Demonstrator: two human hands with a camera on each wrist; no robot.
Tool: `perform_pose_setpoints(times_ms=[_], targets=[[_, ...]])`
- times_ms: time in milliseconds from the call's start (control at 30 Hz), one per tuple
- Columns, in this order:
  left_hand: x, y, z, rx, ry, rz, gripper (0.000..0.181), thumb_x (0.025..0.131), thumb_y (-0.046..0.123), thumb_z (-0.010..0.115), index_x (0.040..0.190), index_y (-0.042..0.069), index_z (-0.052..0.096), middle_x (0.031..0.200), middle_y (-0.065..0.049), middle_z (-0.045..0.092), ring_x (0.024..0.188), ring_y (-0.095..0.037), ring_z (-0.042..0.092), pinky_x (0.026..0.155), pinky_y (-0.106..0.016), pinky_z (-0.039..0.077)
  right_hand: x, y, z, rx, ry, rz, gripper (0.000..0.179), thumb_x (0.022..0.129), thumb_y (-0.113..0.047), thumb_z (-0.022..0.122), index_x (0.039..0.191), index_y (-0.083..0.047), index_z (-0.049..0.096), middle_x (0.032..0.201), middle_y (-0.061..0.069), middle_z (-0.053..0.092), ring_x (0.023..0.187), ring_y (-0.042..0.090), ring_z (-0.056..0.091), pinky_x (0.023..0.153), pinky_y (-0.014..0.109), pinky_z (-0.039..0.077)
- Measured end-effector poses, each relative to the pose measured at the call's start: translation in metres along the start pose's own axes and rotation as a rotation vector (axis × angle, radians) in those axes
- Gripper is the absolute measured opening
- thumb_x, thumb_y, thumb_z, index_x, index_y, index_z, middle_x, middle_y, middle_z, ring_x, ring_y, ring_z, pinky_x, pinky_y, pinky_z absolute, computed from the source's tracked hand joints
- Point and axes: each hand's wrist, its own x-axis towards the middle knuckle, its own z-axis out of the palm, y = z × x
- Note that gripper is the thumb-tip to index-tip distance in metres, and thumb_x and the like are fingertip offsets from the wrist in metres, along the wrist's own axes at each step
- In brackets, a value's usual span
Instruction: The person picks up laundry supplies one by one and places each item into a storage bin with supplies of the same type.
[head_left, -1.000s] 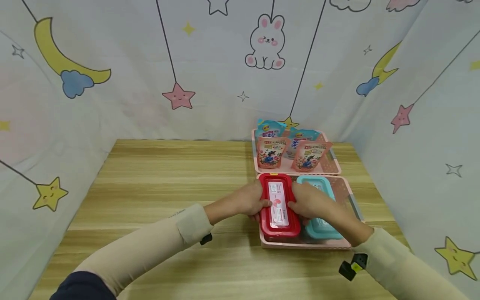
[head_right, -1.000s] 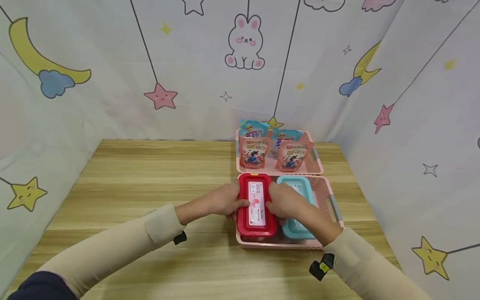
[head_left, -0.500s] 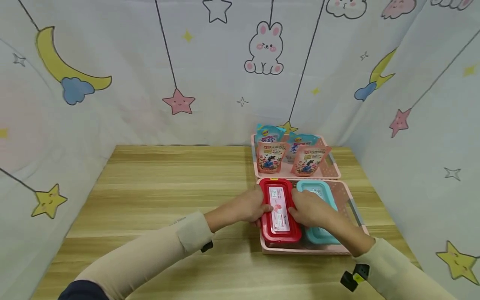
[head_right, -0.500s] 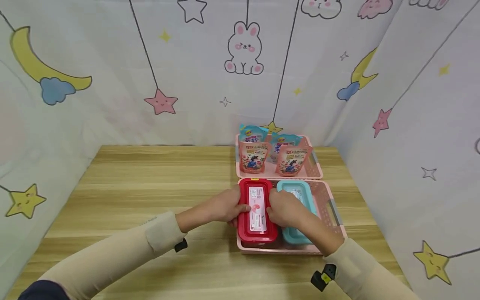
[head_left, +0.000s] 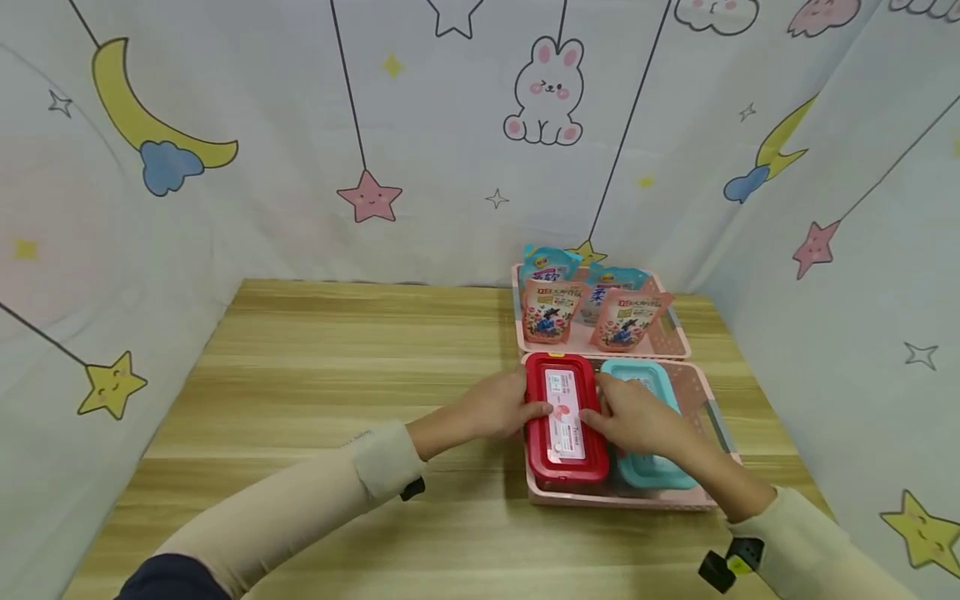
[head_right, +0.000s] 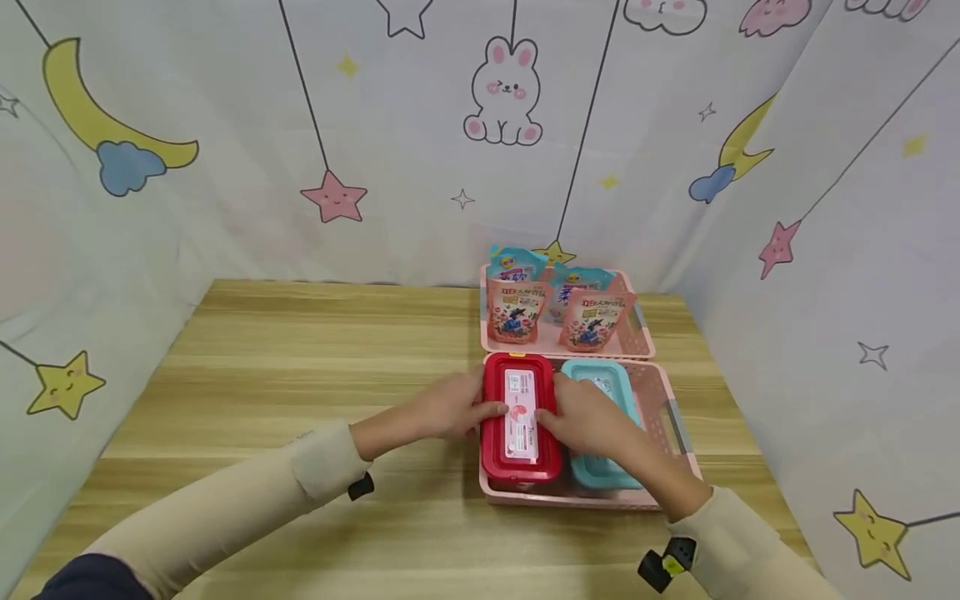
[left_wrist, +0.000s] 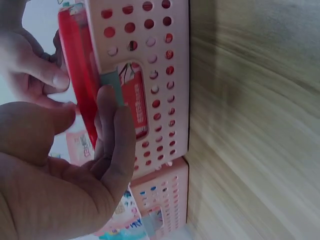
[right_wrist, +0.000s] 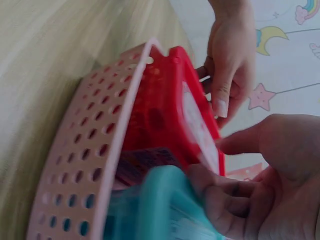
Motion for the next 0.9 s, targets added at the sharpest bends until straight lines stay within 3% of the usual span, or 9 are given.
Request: perform_pose_setpoints(times_ms=[67,133,200,300,367,533,667,767,900], targets=[[0.000,-0.005,-0.008,-0.026,-0.043,0.041,0.039,0.107,0.038,0.065,0.125,0.004,0.061,0.088,-0.007,0.074,0.069,-0.021,0.072,0.058,-0.025,0.054,-0.001,-0.002,-0.007,0.008,-0.061,-0.003,0.064,0.103,-0.026,0.072,0.145,0.013,0.045,0.069,0.002,0.061,0.052,0.016,0.062,0.054,0.032,0.052],[-0.001,-0.009,-0.020,-0.044,-0.097,0.055,0.042,0.108,0.040,0.063,0.127,0.002,0.062,0.081,-0.008,0.075,0.071,-0.027,0.076,0.058,-0.026,0.053,-0.001,-0.005,-0.016,0.011,-0.117,-0.006,0.070,0.103,-0.030,0.071,0.150,0.013,0.040,0.071,0.003,0.063,0.054,0.018,0.065,0.056,0.033,0.053],[-0.003,-0.010,-0.036,0.000,-0.148,0.018,0.053,0.108,0.045,0.062,0.133,-0.002,0.061,0.080,-0.009,0.075,0.075,-0.027,0.077,0.064,-0.028,0.055,0.000,-0.007,-0.024,0.006,-0.132,-0.011,0.073,0.103,-0.031,0.071,0.153,0.010,0.039,0.074,0.004,0.064,0.057,0.019,0.067,0.058,0.033,0.055],[-0.008,-0.011,-0.063,0.110,-0.198,-0.041,0.073,0.106,0.052,0.062,0.153,-0.002,0.049,0.099,-0.008,0.077,0.092,-0.021,0.076,0.084,-0.036,0.060,0.004,-0.012,-0.039,-0.001,-0.100,-0.039,0.070,0.103,-0.032,0.071,0.155,0.005,0.042,0.083,0.004,0.066,0.063,0.019,0.069,0.060,0.033,0.055],[-0.011,-0.013,-0.081,0.173,-0.196,-0.050,0.079,0.104,0.056,0.063,0.156,-0.001,0.046,0.112,-0.009,0.075,0.102,-0.020,0.073,0.094,-0.042,0.058,0.007,-0.015,-0.050,-0.011,-0.049,-0.081,0.065,0.103,-0.030,0.071,0.153,0.003,0.045,0.087,0.004,0.067,0.067,0.019,0.069,0.061,0.034,0.055],[-0.015,-0.025,-0.121,0.159,-0.134,0.078,0.083,0.100,0.056,0.068,0.161,0.006,0.040,0.139,-0.014,0.063,0.128,-0.028,0.060,0.107,-0.048,0.052,0.015,-0.022,-0.077,-0.049,0.084,-0.229,0.062,0.102,-0.024,0.073,0.152,0.002,0.049,0.106,0.010,0.072,0.093,0.026,0.070,0.079,0.044,0.061],[-0.019,-0.032,-0.146,0.167,-0.074,0.153,0.085,0.097,0.060,0.070,0.162,0.013,0.040,0.150,-0.013,0.053,0.140,-0.030,0.051,0.114,-0.053,0.045,0.023,-0.029,-0.093,-0.010,0.144,-0.269,0.067,0.102,-0.029,0.072,0.158,-0.003,0.044,0.138,0.017,0.062,0.125,0.037,0.062,0.099,0.057,0.056],[-0.019,-0.034,-0.159,0.244,0.039,0.197,0.088,0.095,0.063,0.069,0.162,0.014,0.040,0.152,-0.013,0.050,0.140,-0.032,0.051,0.114,-0.056,0.044,0.030,-0.035,-0.104,0.012,0.185,-0.280,0.073,0.102,-0.034,0.071,0.162,-0.006,0.039,0.155,0.019,0.050,0.139,0.041,0.051,0.107,0.063,0.049],[-0.016,-0.038,-0.173,0.368,0.226,0.253,0.093,0.094,0.067,0.067,0.166,0.017,0.035,0.158,-0.014,0.043,0.144,-0.035,0.045,0.116,-0.058,0.041,0.046,-0.041,-0.115,-0.024,0.249,-0.313,0.078,0.102,-0.038,0.069,0.164,-0.005,0.034,0.164,0.019,0.040,0.148,0.042,0.041,0.115,0.067,0.038]])
